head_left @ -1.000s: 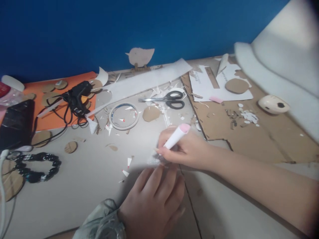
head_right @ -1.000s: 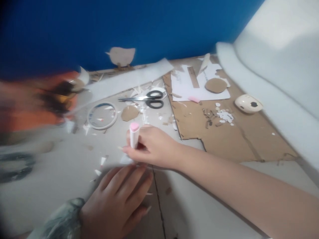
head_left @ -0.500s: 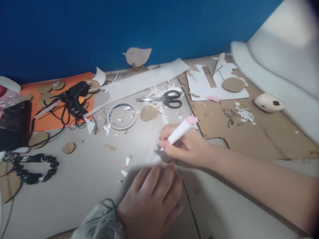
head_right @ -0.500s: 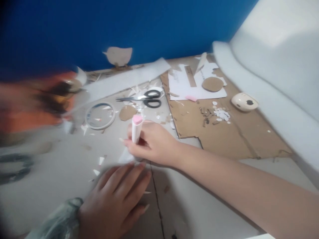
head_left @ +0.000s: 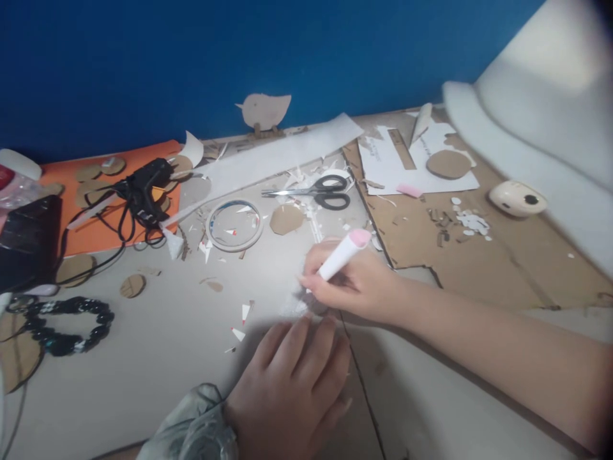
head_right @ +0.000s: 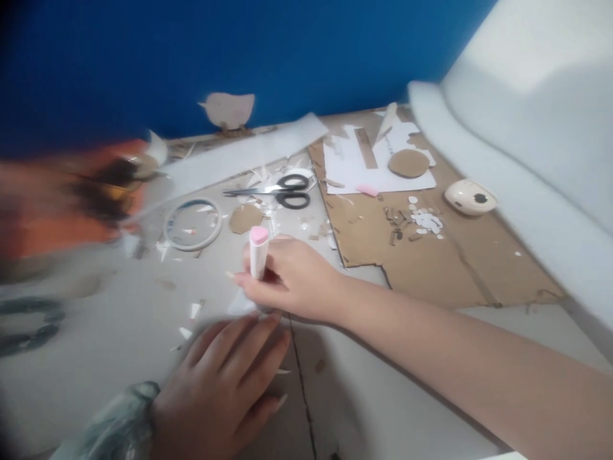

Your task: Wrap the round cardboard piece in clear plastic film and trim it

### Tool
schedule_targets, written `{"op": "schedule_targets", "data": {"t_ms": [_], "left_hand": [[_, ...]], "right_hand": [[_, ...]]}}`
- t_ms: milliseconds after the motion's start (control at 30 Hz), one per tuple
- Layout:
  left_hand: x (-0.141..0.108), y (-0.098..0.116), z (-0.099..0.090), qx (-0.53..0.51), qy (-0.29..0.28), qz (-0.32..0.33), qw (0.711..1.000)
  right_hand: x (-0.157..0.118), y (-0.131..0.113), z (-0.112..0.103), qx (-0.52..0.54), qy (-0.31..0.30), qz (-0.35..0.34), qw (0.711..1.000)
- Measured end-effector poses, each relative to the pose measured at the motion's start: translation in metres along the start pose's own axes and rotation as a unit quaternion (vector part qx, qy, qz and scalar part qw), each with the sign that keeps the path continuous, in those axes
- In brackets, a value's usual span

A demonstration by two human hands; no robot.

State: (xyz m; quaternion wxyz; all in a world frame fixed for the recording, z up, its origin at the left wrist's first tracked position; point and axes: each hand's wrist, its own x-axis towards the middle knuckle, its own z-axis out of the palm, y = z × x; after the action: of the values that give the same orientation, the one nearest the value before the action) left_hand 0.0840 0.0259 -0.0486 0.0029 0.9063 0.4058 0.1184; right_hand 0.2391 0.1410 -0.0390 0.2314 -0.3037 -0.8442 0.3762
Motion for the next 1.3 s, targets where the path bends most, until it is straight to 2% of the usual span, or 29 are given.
{"op": "schedule_targets", "data": {"t_ms": [667,1300], "left_hand": [[-0.0016,-0.0014,0.0020,-0.015,0.012,-0.001,1.000],[-0.0012,-0.0003,0.0018,-0.021,0.009,-0.010,1.000]], "right_hand": [[0.0003,0.0018,-0.0018,-0.014,0.027,0.004,1.000],[0.0017,0.0017,-0.0005,-0.014,0.008,-0.005,1.000]]}}
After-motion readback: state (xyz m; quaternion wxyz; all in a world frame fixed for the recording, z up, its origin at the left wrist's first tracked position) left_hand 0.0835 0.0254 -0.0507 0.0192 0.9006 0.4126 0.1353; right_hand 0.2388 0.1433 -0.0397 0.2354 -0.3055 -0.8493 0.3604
